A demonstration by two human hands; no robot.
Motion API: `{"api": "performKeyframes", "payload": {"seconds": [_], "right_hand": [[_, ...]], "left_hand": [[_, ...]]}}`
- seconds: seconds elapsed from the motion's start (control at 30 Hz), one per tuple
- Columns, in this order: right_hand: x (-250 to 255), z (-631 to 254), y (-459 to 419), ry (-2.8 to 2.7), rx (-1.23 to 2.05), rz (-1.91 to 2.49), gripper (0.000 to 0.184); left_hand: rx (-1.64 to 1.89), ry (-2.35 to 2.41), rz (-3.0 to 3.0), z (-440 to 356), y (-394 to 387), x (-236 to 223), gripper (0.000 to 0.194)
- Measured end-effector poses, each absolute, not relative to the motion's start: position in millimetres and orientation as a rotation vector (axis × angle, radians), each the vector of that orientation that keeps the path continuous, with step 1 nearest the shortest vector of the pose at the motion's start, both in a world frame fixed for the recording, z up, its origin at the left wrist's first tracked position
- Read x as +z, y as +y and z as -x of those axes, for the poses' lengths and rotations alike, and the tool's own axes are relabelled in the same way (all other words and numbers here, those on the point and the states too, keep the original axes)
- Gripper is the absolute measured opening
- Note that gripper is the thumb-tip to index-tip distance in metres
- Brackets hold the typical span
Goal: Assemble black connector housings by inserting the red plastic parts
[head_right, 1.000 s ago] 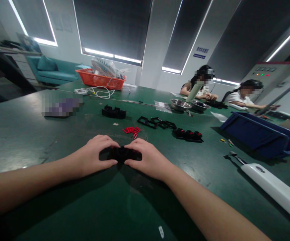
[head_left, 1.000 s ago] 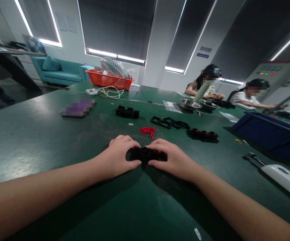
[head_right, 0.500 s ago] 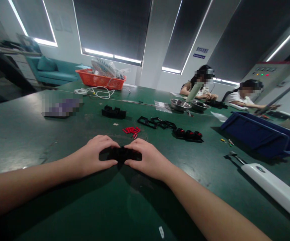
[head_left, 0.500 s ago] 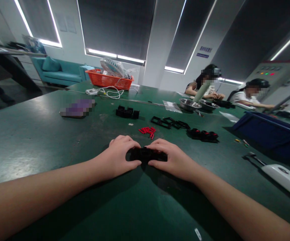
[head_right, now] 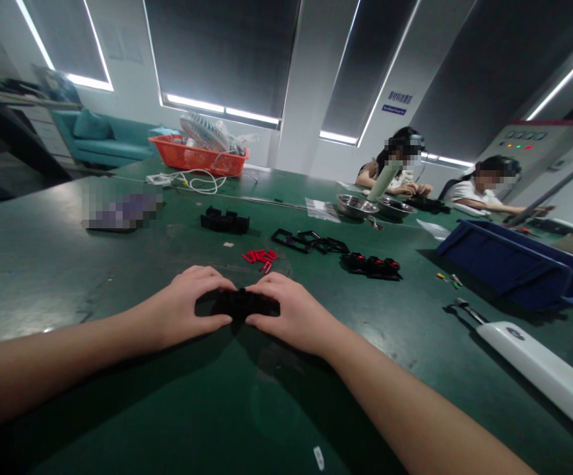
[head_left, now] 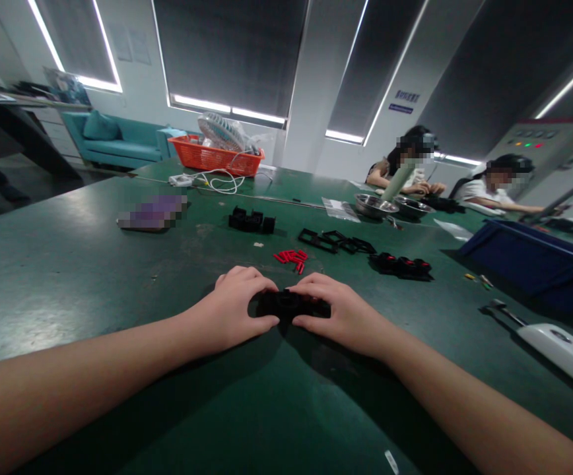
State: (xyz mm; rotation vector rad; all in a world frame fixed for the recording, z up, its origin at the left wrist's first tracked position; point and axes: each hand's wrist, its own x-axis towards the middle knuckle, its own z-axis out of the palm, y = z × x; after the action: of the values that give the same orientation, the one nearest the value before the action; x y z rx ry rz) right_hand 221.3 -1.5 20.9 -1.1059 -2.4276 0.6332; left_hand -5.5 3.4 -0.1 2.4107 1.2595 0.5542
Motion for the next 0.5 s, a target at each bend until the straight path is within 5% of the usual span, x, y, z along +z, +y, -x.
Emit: {"api": "performKeyframes", "payload": {"seconds": [0.5], "right_hand": [[22.4, -220.2, -2.5, -2.423, 0.633, 1.134, 0.032]], "left_hand": [[0.551, 1.263, -2.413, 5.1, 3.7, -0.5, 0.037]]}}
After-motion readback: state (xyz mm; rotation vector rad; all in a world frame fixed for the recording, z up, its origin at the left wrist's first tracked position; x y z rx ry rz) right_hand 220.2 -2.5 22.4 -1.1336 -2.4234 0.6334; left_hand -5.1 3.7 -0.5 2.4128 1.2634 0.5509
